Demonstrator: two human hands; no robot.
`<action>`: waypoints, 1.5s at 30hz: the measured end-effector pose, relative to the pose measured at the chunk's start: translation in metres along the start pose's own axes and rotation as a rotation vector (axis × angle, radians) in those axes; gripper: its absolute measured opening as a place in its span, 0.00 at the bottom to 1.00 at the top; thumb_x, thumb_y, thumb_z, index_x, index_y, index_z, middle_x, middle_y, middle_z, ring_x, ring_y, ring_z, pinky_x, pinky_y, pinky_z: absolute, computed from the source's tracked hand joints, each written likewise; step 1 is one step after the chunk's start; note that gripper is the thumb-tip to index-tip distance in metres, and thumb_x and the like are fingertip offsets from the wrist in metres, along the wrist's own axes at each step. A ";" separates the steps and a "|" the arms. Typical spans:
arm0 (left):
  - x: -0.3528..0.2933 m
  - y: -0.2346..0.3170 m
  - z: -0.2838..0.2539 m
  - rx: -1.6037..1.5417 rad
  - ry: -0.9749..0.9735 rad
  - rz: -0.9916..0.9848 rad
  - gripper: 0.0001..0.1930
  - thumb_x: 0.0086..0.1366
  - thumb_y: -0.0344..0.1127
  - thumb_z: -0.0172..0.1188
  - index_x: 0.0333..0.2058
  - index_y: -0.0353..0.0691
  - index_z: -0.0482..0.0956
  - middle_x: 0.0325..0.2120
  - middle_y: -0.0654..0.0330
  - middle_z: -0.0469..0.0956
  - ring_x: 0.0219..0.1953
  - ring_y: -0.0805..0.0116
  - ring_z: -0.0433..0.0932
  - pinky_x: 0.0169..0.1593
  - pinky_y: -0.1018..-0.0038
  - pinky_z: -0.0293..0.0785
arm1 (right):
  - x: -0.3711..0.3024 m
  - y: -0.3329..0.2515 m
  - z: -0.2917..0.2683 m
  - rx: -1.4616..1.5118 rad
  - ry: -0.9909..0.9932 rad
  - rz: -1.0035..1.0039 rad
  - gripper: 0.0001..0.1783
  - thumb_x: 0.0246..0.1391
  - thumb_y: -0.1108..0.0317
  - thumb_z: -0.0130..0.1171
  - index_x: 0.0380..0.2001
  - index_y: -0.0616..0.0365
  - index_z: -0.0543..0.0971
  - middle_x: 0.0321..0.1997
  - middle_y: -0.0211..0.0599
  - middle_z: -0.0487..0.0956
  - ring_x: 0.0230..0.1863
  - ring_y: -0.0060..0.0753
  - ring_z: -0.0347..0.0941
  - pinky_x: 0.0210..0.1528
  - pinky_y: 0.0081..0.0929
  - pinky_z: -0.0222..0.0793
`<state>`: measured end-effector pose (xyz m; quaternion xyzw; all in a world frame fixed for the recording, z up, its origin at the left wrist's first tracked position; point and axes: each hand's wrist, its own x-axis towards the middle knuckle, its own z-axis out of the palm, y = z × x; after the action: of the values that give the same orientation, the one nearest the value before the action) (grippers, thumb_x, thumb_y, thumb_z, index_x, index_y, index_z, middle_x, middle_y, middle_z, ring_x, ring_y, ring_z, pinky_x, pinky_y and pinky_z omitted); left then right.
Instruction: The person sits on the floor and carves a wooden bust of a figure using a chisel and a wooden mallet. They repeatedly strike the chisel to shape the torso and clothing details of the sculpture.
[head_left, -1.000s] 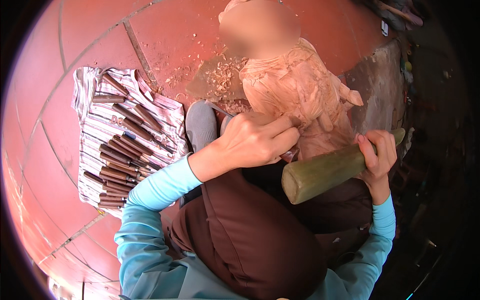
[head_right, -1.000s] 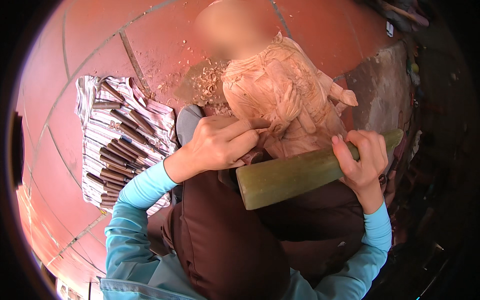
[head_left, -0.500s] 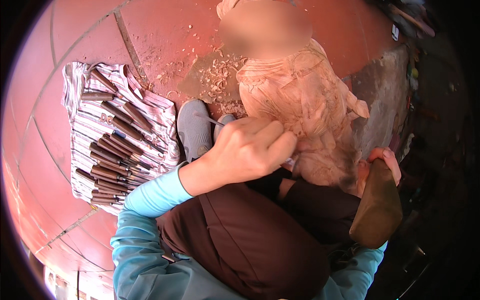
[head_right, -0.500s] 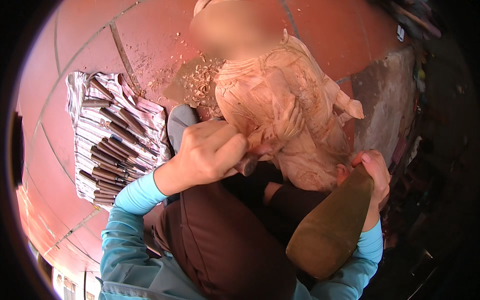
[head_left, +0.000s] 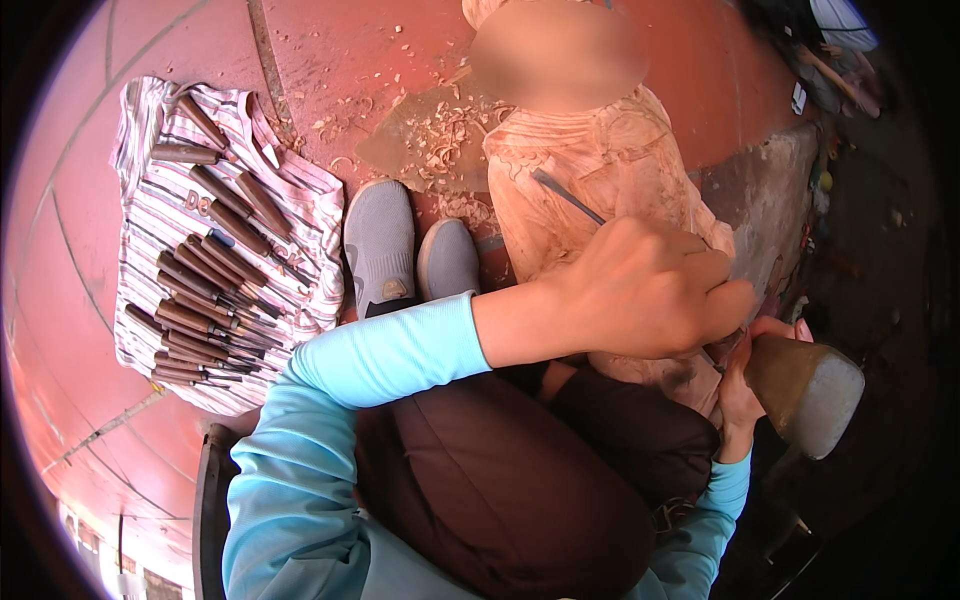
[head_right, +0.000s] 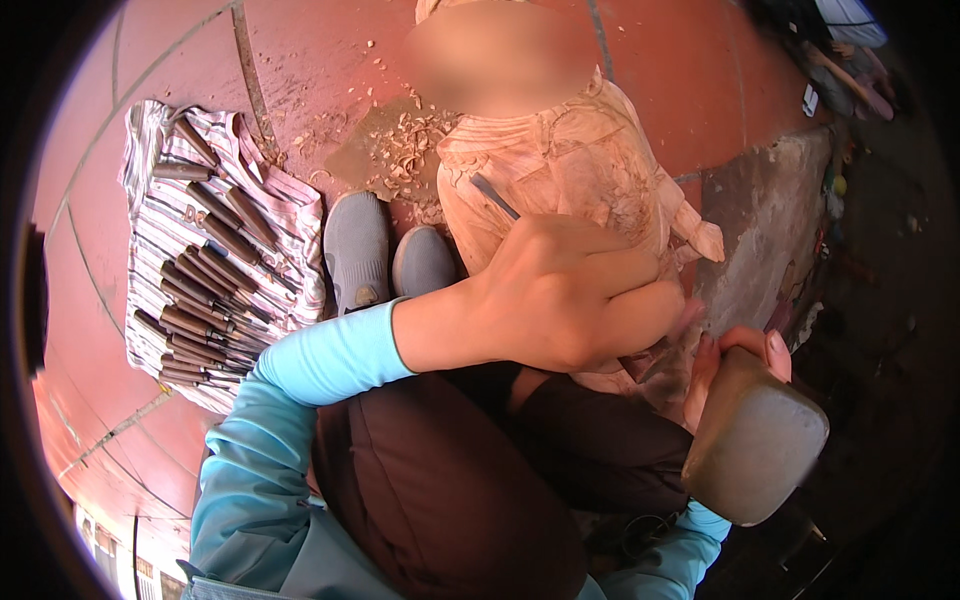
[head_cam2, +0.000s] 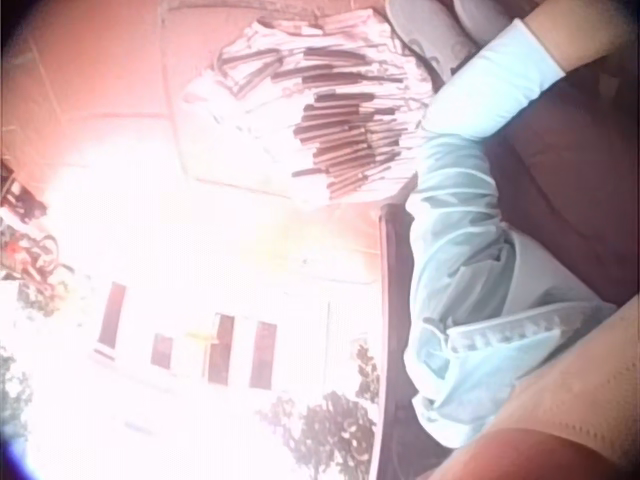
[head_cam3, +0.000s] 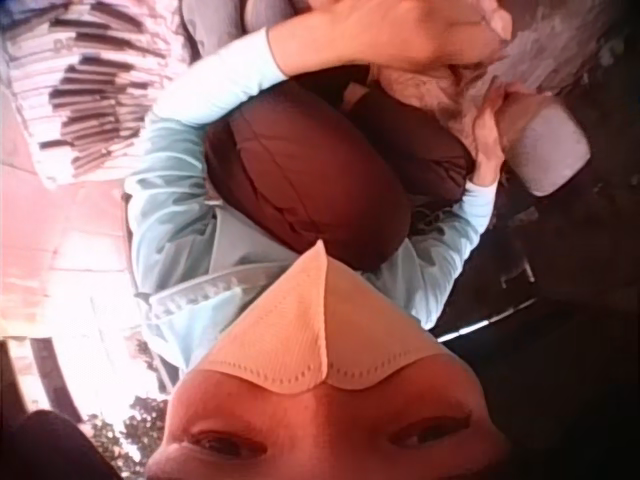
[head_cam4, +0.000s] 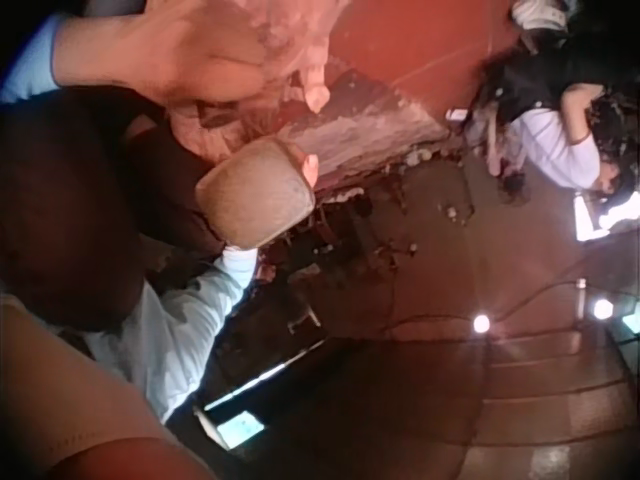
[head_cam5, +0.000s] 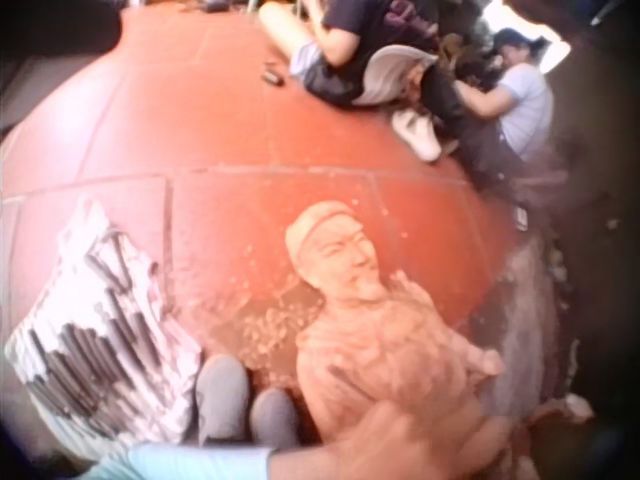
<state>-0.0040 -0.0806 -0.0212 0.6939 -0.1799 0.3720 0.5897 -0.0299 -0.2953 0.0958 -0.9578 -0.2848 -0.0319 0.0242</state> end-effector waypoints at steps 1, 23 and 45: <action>0.001 0.000 0.000 -0.002 0.004 -0.008 0.12 0.50 0.34 0.65 0.18 0.42 0.69 0.13 0.66 0.61 0.13 0.71 0.66 0.12 0.75 0.59 | -0.001 0.001 -0.003 -0.057 -0.025 -0.022 0.31 0.52 0.87 0.52 0.57 0.64 0.54 0.36 0.38 0.72 0.30 0.22 0.67 0.38 0.20 0.65; 0.011 -0.012 0.007 -0.025 -0.018 -0.166 0.10 0.42 0.31 0.65 0.24 0.44 0.73 0.16 0.64 0.71 0.19 0.64 0.75 0.19 0.68 0.65 | 0.011 0.002 0.018 0.061 0.269 0.265 0.16 0.50 0.82 0.61 0.43 0.67 0.72 0.34 0.33 0.76 0.35 0.25 0.70 0.50 0.27 0.66; 0.004 -0.013 -0.018 -0.104 -0.075 -0.060 0.17 0.32 0.34 0.67 0.20 0.44 0.66 0.14 0.63 0.61 0.15 0.65 0.68 0.15 0.69 0.60 | 0.014 -0.010 0.007 -0.226 0.173 0.099 0.07 0.53 0.76 0.59 0.34 0.61 0.71 0.30 0.33 0.75 0.37 0.30 0.70 0.59 0.33 0.57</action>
<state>0.0024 -0.0591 -0.0264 0.6809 -0.2001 0.3179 0.6287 -0.0234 -0.2783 0.0902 -0.9609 -0.2286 -0.1450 -0.0576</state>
